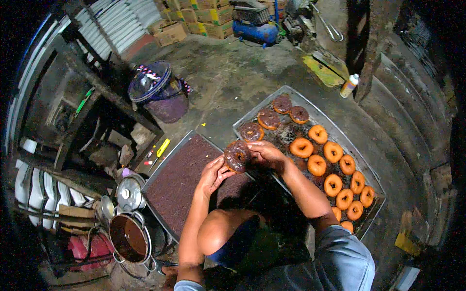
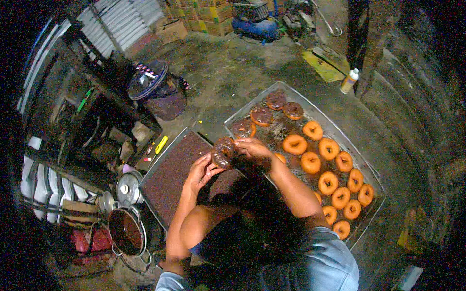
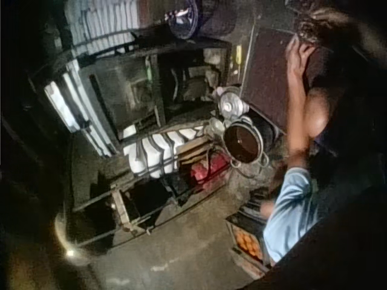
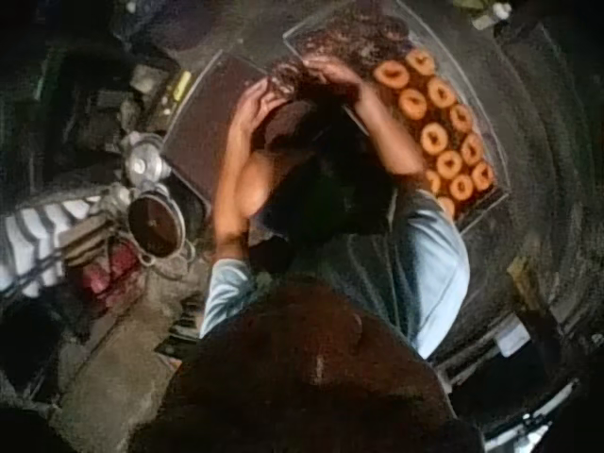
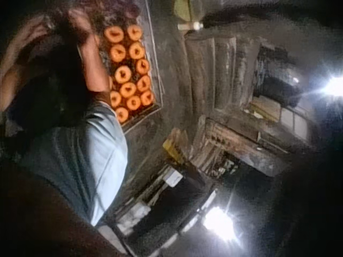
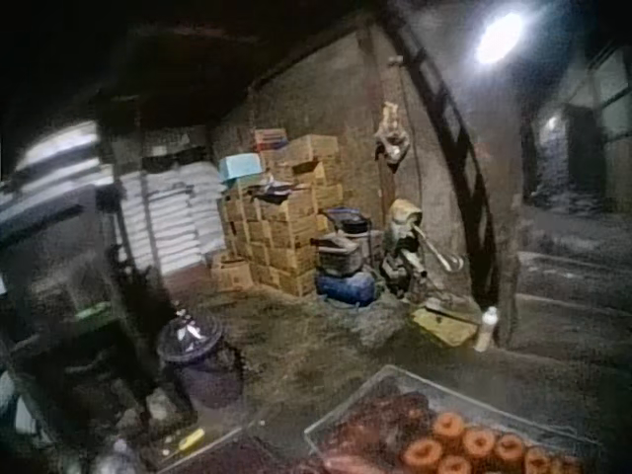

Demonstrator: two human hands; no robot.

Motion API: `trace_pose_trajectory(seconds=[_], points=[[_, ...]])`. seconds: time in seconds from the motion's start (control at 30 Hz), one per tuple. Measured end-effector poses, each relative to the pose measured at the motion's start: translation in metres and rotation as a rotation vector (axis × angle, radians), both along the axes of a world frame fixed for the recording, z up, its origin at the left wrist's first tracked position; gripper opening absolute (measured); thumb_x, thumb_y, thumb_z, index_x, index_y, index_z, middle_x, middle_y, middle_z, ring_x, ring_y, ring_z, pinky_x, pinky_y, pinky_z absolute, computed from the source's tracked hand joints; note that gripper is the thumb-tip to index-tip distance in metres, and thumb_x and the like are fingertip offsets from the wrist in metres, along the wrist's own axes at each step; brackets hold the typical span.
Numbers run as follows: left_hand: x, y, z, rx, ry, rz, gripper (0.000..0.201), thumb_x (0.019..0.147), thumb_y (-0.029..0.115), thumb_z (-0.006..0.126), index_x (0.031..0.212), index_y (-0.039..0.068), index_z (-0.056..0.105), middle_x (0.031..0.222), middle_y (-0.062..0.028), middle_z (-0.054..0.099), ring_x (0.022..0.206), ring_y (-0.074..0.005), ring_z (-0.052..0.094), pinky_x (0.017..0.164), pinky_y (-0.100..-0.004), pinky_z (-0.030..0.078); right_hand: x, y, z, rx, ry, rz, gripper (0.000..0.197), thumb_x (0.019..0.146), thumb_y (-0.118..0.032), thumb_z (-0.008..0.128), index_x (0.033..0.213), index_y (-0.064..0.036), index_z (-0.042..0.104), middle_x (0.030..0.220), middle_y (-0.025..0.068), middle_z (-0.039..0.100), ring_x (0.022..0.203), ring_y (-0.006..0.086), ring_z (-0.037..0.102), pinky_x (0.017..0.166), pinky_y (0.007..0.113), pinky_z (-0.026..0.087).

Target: The person sits on the floor and repeatedly picks up plain donuts from a metal tray. They dip each donut into a pot of chocolate glaze and place the coated donuts onto a separate tray. The process is repeated for multiple donuts.

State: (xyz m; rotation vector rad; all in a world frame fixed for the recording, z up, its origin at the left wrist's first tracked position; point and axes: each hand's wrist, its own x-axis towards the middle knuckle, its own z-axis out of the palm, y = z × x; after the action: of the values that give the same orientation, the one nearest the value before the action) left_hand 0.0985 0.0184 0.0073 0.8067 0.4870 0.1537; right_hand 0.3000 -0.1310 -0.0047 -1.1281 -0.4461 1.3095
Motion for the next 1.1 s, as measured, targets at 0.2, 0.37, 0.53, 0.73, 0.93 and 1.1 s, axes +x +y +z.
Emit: trace_pose_trajectory(seconds=[0.2, 0.37, 0.53, 0.73, 0.93, 1.1], points=[[-0.048, -0.008, -0.003, 0.181, 0.190, 0.197, 0.047, 0.096, 0.022, 0.055, 0.138, 0.004, 0.043, 0.128, -0.0127, 0.054, 0.108, -0.0239, 0.059, 0.084, -0.0346, 0.053, 0.103, -0.076, -0.047, -0.137, -0.180, -0.573, 0.016, 0.091, -0.012, 0.058, 0.105, -0.0051, 0.059, 0.076, 0.0017, 0.061, 0.059, 0.0094, 0.055, 0.051, 0.024, 0.048], [-0.087, -0.020, -0.008, 0.161, 0.241, 0.284, 0.045, 0.096, 0.020, 0.055, 0.137, 0.005, 0.045, 0.129, -0.0118, 0.055, 0.107, -0.0239, 0.060, 0.083, -0.0333, 0.053, 0.157, -0.077, -0.085, -0.728, -1.442, -0.417, 0.020, 0.086, -0.017, 0.056, 0.086, -0.0010, 0.067, 0.081, 0.0165, 0.068, 0.072, 0.0310, 0.065, 0.066, 0.042, 0.052], [-0.141, -0.031, -0.014, 0.140, 0.270, 0.407, 0.043, 0.094, 0.018, 0.056, 0.134, 0.004, 0.047, 0.126, -0.0117, 0.056, 0.108, -0.0258, 0.059, 0.082, -0.0345, 0.053, 0.136, -0.113, -0.049, -1.045, -1.530, 0.037, 0.027, 0.081, -0.026, 0.060, 0.081, -0.0008, 0.071, 0.094, 0.0226, 0.068, 0.090, 0.0346, 0.067, 0.073, 0.046, 0.054], [-0.174, -0.036, -0.015, 0.113, 0.289, 0.491, 0.041, 0.095, 0.018, 0.056, 0.133, 0.005, 0.048, 0.123, -0.0117, 0.057, 0.106, -0.0267, 0.060, 0.080, -0.0342, 0.055, 0.093, -0.160, -0.001, -0.838, -0.952, -0.031, 0.047, 0.068, -0.042, 0.079, 0.089, -0.0008, 0.071, 0.090, 0.0169, 0.069, 0.083, 0.0248, 0.067, 0.074, 0.040, 0.051], [-0.171, -0.038, -0.007, 0.165, 0.176, 0.484, 0.041, 0.094, 0.018, 0.057, 0.132, 0.002, 0.049, 0.119, -0.0115, 0.061, 0.101, -0.0224, 0.063, 0.078, -0.0310, 0.055, 0.005, -0.141, -0.031, -0.512, -1.255, -0.211, 0.051, 0.069, -0.029, 0.081, 0.107, 0.0003, 0.062, 0.105, 0.0164, 0.062, 0.100, 0.0283, 0.058, 0.089, 0.036, 0.046], [-0.149, -0.039, -0.001, 0.144, 0.190, 0.552, 0.039, 0.096, 0.019, 0.053, 0.132, 0.004, 0.050, 0.125, -0.0124, 0.059, 0.108, -0.0223, 0.060, 0.088, -0.0364, 0.050, -0.014, -0.100, 0.033, -0.183, -0.822, -0.395, 0.037, 0.076, -0.011, 0.075, 0.108, 0.0004, 0.062, 0.106, 0.0106, 0.065, 0.097, 0.0215, 0.062, 0.089, 0.034, 0.048]])
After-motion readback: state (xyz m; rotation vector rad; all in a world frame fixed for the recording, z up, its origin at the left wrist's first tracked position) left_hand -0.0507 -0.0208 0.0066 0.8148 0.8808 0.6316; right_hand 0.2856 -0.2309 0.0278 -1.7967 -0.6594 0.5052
